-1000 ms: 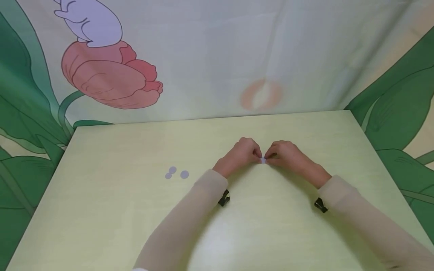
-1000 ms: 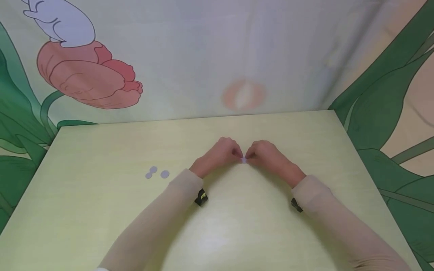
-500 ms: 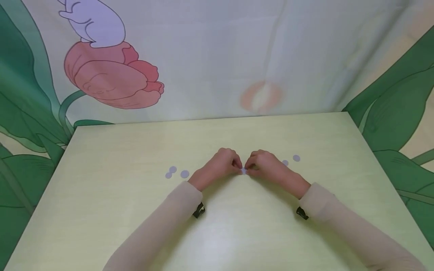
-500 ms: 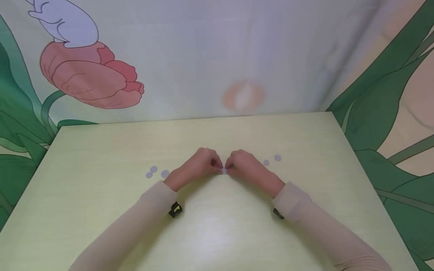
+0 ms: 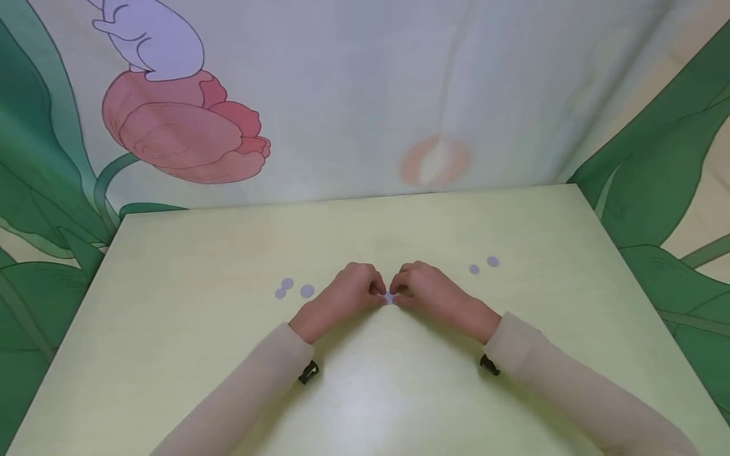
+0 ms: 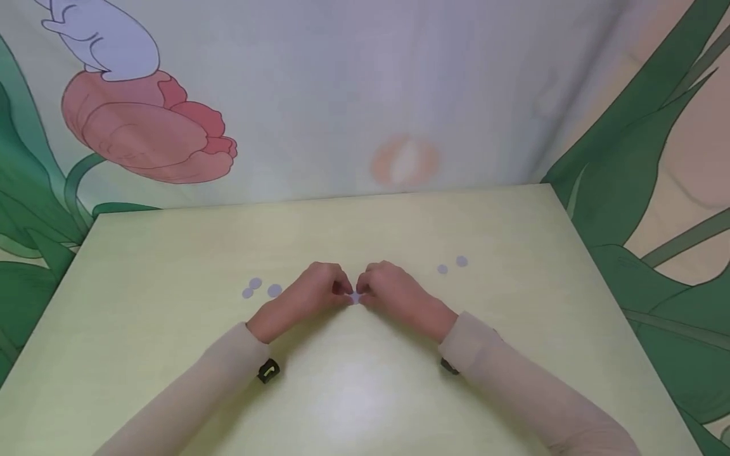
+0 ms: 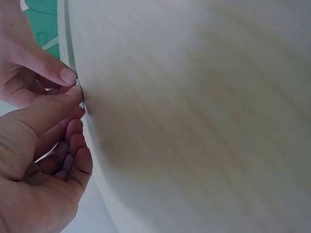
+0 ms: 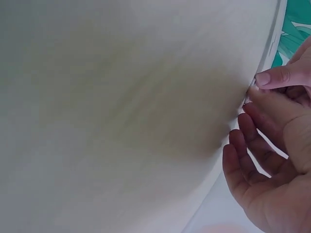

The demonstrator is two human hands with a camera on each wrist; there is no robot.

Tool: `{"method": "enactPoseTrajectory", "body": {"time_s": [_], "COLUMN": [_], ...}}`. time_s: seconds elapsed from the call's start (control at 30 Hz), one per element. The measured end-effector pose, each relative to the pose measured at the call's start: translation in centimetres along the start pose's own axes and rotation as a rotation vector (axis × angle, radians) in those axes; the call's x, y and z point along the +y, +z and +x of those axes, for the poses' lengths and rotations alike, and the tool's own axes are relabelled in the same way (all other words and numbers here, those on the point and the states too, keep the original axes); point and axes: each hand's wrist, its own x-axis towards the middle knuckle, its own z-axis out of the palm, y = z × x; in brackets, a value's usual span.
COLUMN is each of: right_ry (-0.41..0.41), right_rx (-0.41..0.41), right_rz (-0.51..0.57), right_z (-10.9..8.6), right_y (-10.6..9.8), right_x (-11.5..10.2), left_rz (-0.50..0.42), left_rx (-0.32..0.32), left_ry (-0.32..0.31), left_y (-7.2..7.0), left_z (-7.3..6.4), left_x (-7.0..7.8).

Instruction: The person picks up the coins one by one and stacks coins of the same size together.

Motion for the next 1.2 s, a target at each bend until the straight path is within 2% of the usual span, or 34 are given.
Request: {"method": "enactPoseTrajectory", "body": {"time_s": [0.27, 0.33, 0.43, 0.53, 0.63, 0.77, 0.93, 1.1, 1.2], "right_ry": [0.083, 0.085, 0.080, 0.076, 0.072, 0.052, 0.040, 0.036, 0.039], "right_rx": [0.059, 0.059, 0.059, 0.061, 0.056, 0.053, 0.048, 0.046, 0.039], "right_rz": [0.053, 0.061, 0.063, 0.069, 0.093, 0.108, 0.109, 0.107, 0.110], "right_z": [-0.7, -0.7, -0.5, -0.4, -0.3, -0.2, -0.1, 0.1, 0.2], "right_y": [0.2, 0.3, 0.4, 0.4, 0.4, 0.5, 0.7, 0.8, 0.8], "right_x": [1.0, 1.0, 1.0, 1.0, 0.8, 0.7, 0.5, 0.6, 0.6], "left_rz": [0.064, 0.110, 0.174, 0.204, 0.200, 0.199, 0.205, 0.195, 0.177], "left_rx": [-0.031, -0.020, 0.021, 0.085, 0.139, 0.159, 0.121, 0.105, 0.070], "left_ry": [0.081, 0.101, 0.110, 0.075, -0.013, -0.097, -0.090, -0.065, -0.071], "left_y": [0.1, 0.1, -0.6, -1.9, -3.3, -4.6, -5.3, -5.5, -5.7], "left_z": [0.9, 0.3, -1.5, -3.9, -6.1, -8.0, -8.6, -8.3, -8.0], "left_x": [0.5, 0.3, -0.6, -2.3, -4.2, -6.2, -7.4, -8.1, -8.3]}}
